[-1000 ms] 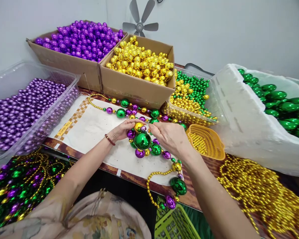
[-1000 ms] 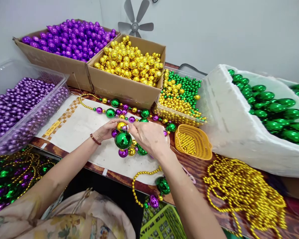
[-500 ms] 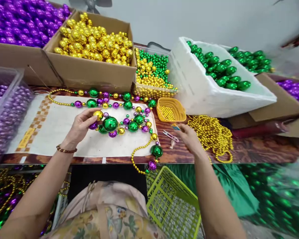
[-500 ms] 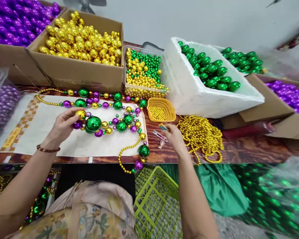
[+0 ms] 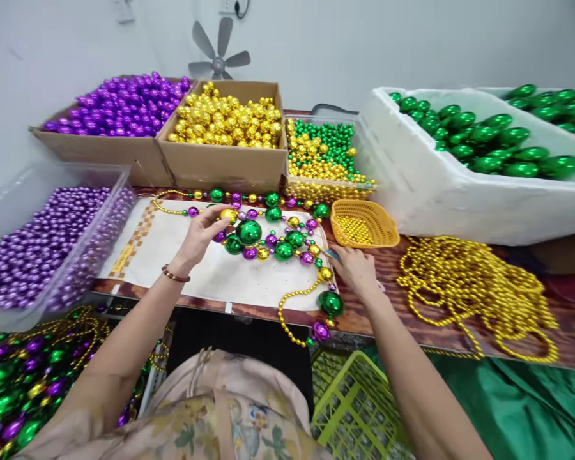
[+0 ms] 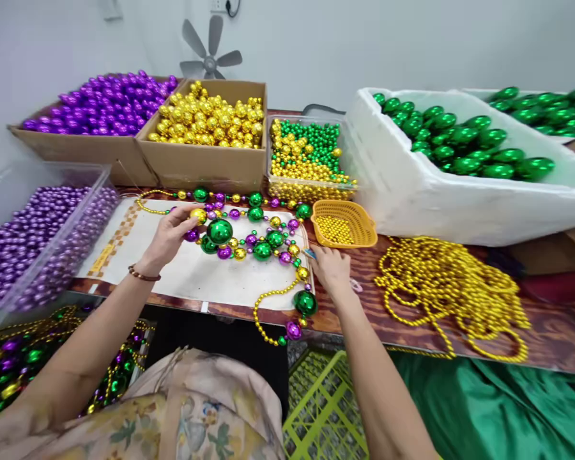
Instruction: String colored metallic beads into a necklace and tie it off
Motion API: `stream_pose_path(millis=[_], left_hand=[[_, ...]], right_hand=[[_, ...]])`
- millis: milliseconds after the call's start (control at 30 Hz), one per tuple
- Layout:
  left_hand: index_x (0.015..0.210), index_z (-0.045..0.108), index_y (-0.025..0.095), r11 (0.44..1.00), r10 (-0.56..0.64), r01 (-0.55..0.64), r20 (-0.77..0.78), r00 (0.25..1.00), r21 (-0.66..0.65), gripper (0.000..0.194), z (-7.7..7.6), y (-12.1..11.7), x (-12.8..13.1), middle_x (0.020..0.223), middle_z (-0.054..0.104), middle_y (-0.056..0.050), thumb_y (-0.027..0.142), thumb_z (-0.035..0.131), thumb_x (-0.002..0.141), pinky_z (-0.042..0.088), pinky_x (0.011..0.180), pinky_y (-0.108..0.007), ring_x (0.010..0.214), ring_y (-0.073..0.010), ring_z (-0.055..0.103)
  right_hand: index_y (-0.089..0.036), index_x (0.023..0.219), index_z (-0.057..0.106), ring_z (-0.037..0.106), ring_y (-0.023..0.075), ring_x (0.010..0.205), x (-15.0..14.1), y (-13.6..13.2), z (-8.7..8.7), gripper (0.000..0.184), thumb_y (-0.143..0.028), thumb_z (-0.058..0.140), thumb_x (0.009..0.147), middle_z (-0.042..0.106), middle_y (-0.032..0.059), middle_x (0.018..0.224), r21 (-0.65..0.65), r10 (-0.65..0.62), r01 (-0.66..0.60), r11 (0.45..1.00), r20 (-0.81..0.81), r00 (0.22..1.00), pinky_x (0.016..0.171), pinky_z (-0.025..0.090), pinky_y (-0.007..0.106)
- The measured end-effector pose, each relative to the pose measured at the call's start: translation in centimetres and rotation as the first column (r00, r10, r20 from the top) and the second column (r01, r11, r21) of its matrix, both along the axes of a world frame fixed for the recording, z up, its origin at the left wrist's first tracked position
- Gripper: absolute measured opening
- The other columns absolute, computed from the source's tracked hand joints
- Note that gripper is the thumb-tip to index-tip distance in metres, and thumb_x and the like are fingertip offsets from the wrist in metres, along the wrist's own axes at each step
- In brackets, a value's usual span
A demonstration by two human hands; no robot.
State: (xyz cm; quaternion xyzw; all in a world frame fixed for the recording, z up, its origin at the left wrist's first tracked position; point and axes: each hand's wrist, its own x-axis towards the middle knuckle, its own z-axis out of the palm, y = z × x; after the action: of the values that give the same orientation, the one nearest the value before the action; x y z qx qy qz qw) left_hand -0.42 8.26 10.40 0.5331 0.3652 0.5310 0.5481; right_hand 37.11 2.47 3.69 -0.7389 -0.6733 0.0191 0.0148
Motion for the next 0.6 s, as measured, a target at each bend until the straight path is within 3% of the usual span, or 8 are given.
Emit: stream_pose_path(millis=[67, 133, 233, 267, 333, 433, 533, 600], left_hand=[[0.106, 0.073, 0.022, 1.0, 0.007, -0.007, 0.007, 1.0, 0.0, 0.037, 0.4, 0.2, 0.2, 0.101, 0.072, -0.004, 0.04, 0.082, 0.075, 0.058, 0.076, -0.027, 0.083, -0.0134, 0.065], [0.105, 0.073, 0.021, 1.0, -0.002, 0.002, 0.012, 1.0, 0.012, 0.036, 1.0, 0.6, 0.9, 0.099, 0.071, -0.004, 0.039, 0.082, 0.075, 0.057, 0.077, -0.027, 0.082, -0.0132, 0.065], [0.105, 0.073, 0.021, 0.996, -0.054, 0.053, 0.019, 0.998, 0.067, 0.033, 2.5, 1.1, 2.3, 0.099, 0.071, -0.004, 0.037, 0.081, 0.077, 0.057, 0.078, -0.027, 0.082, -0.013, 0.065], [0.105, 0.073, 0.022, 0.993, -0.074, 0.072, 0.016, 0.997, 0.093, 0.032, 3.1, 1.2, 2.8, 0.1, 0.071, -0.004, 0.037, 0.08, 0.078, 0.057, 0.078, -0.028, 0.083, -0.0131, 0.065], [0.105, 0.073, 0.022, 0.985, -0.097, 0.094, 0.018, 0.995, 0.145, 0.029, 4.5, 1.4, 3.8, 0.102, 0.071, -0.005, 0.036, 0.078, 0.08, 0.057, 0.078, -0.028, 0.084, -0.0138, 0.065], [0.103, 0.072, 0.022, 0.974, -0.098, 0.081, 0.067, 0.993, 0.212, 0.026, 6.5, 1.7, 4.8, 0.101, 0.07, -0.005, 0.036, 0.077, 0.081, 0.056, 0.074, -0.029, 0.08, -0.0138, 0.065], [0.102, 0.069, 0.022, 0.967, -0.073, 0.042, 0.115, 0.991, 0.249, 0.027, 7.9, 2.4, 5.9, 0.099, 0.068, -0.004, 0.039, 0.076, 0.082, 0.055, 0.067, -0.028, 0.074, -0.0128, 0.064], [0.102, 0.066, 0.021, 0.968, -0.056, 0.023, 0.123, 0.991, 0.25, 0.029, 8.6, 3.1, 6.9, 0.097, 0.066, -0.004, 0.042, 0.076, 0.083, 0.053, 0.063, -0.027, 0.074, -0.0134, 0.066]], right_hand=[[-0.016, 0.128, 0.066, 0.064, 0.032, 0.11, -0.7, -0.3, 0.9, 0.036, -0.029, 0.046, 0.101, 0.07, 0.0179, 0.122, 0.035, 0.009, -0.008, 0.999, -0.029, 1.0, 0.09, 0.043, 0.042], [-0.017, 0.121, 0.069, 0.066, 0.0285, 0.108, -2.3, -0.3, 2.1, 0.033, -0.029, 0.045, 0.101, 0.072, 0.0144, 0.118, 0.054, 0.092, -0.084, 0.995, -0.182, 0.979, 0.09, 0.046, 0.039], [-0.018, 0.119, 0.069, 0.065, 0.0241, 0.11, -5.8, 0.5, 3.8, 0.031, -0.029, 0.049, 0.098, 0.071, 0.0112, 0.12, 0.1, 0.327, -0.316, 0.944, -0.433, 0.84, 0.096, 0.048, 0.035], [-0.017, 0.125, 0.066, 0.063, 0.0243, 0.116, -7.1, 1.0, 4.1, 0.034, -0.028, 0.054, 0.096, 0.068, 0.012, 0.125, 0.11, 0.389, -0.382, 0.918, -0.45, 0.804, 0.1, 0.046, 0.036], [-0.014, 0.137, 0.058, 0.057, 0.0272, 0.124, -9.2, 2.1, 4.1, 0.051, -0.026, 0.064, 0.088, 0.061, 0.0155, 0.136, 0.087, 0.425, -0.431, 0.898, -0.416, 0.804, 0.106, 0.043, 0.038], [-0.009, 0.145, 0.049, 0.054, 0.0322, 0.127, -10.3, 3.4, 3.6, 0.068, -0.021, 0.068, 0.082, 0.056, 0.0205, 0.139, 0.052, 0.365, -0.371, 0.927, -0.348, 0.864, 0.106, 0.042, 0.042], [-0.008, 0.149, 0.043, 0.05, 0.0349, 0.131, -9.0, 3.0, 3.6, 0.069, -0.023, 0.063, 0.085, 0.053, 0.0236, 0.142, 0.099, 0.296, -0.279, 0.955, -0.318, 0.901, 0.106, 0.041, 0.046], [-0.008, 0.147, 0.045, 0.05, 0.0348, 0.13, -7.7, 1.4, 4.0, 0.063, -0.027, 0.06, 0.09, 0.053, 0.024, 0.142, 0.171, 0.221, -0.175, 0.97, -0.306, 0.926, 0.105, 0.041, 0.046]])
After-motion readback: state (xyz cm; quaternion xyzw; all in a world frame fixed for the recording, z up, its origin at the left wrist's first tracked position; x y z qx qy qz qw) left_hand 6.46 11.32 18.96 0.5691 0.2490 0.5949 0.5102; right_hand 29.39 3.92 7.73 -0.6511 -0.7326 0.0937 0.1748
